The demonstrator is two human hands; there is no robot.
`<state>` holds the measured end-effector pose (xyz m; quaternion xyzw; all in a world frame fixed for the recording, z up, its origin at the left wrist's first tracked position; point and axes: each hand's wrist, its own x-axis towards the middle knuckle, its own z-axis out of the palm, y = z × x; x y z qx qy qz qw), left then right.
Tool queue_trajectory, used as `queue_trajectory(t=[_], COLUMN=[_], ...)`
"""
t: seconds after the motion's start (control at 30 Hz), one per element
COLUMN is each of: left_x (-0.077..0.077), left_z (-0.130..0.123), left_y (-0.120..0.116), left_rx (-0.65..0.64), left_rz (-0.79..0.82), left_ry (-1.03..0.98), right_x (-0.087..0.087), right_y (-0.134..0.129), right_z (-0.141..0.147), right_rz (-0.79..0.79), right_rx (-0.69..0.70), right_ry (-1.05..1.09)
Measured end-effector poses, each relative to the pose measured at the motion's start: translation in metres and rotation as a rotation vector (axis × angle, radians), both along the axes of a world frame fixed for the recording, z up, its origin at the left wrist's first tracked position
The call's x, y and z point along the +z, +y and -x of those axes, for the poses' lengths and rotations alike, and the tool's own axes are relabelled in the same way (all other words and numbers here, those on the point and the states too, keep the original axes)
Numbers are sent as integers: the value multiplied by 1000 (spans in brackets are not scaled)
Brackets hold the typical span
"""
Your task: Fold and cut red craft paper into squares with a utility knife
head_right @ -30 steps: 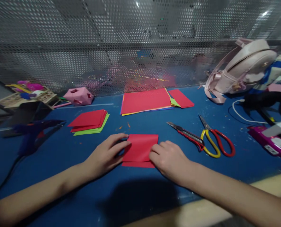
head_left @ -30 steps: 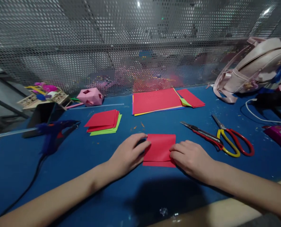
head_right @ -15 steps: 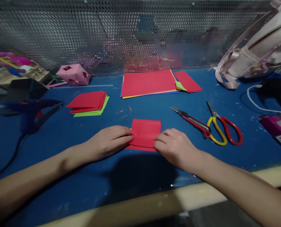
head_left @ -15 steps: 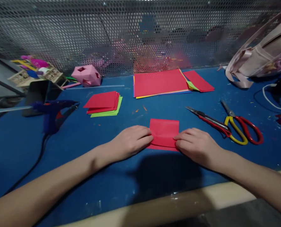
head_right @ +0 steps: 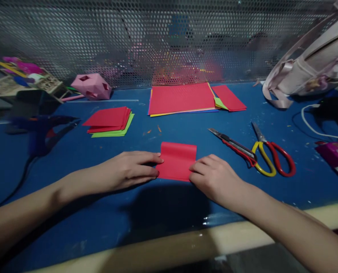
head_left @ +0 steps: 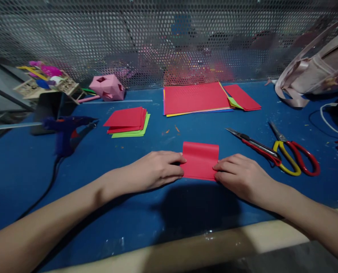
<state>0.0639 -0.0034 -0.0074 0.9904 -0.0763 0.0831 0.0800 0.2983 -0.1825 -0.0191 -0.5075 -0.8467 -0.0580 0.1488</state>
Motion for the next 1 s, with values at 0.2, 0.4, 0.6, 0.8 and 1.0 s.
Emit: queue_trajectory(t=[0.2,0.4,0.6,0.8,1.0], left_x=[0,0,2,2,4], left_z=[0,-1,-2,-1,-1], left_y=[2,3,2,2,1], left_rx=[19,18,29,29,25], left_rz=[81,104,125,139,158], left_ry=[25,36,60,79,104], right_x=[1,1,1,3,2], right_y=[-2,-2,-1,-1,-1], right_z=[1,3,3,4,4], right_rz=[19,35,59,91,100], right_rx=[-1,-18,-11,-15,0], right_ry=[-12,-13,-12,2,-8])
